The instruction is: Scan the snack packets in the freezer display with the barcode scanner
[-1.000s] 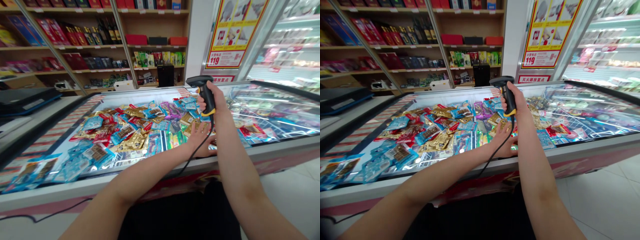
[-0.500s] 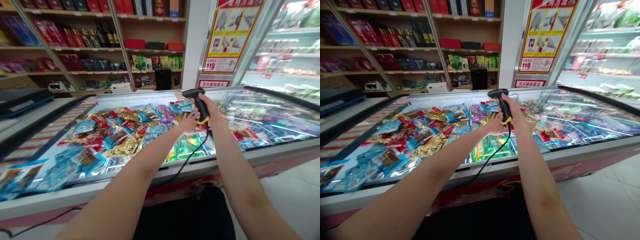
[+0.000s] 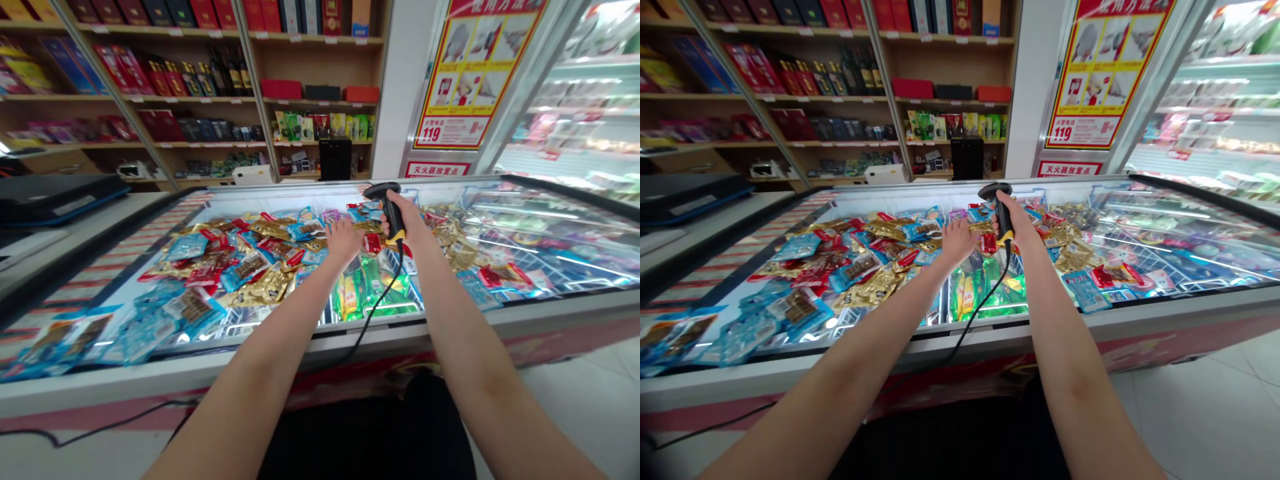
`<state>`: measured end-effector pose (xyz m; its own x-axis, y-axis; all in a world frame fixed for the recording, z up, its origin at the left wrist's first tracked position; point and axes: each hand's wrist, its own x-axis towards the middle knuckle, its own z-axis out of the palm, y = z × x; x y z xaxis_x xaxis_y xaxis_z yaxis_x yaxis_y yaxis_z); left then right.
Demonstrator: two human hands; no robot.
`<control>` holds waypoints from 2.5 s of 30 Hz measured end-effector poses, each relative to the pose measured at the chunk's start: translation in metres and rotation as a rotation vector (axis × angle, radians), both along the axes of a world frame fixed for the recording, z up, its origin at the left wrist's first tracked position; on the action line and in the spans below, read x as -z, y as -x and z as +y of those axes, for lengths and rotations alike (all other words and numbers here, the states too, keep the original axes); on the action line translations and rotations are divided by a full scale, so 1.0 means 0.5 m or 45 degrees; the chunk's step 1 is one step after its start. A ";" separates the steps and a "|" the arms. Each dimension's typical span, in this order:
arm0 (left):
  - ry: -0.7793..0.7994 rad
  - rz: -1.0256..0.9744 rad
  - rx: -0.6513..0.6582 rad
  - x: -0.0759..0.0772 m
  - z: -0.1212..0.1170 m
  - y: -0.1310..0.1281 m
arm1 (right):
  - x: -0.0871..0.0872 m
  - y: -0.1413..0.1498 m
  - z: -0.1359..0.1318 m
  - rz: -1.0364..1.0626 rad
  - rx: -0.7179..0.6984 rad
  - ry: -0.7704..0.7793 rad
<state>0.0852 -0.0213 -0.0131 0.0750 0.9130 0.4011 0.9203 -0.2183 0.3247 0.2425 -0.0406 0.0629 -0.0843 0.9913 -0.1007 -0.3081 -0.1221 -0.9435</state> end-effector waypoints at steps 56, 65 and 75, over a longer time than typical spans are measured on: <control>0.021 -1.260 -0.080 -0.031 0.082 0.194 | 0.012 0.027 -0.028 -0.681 -0.531 -0.365; 0.020 -1.188 -0.095 -0.031 0.080 0.198 | 0.009 0.029 -0.033 -0.718 -0.539 -0.313; 0.035 -1.144 -0.125 -0.032 0.081 0.199 | 0.010 0.029 -0.034 -0.736 -0.567 -0.337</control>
<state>-0.0142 0.0194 0.0031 -0.3350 0.9088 0.2488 0.3311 -0.1336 0.9341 0.2279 -0.0578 0.0582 -0.4869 0.8733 -0.0147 0.2670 0.1328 -0.9545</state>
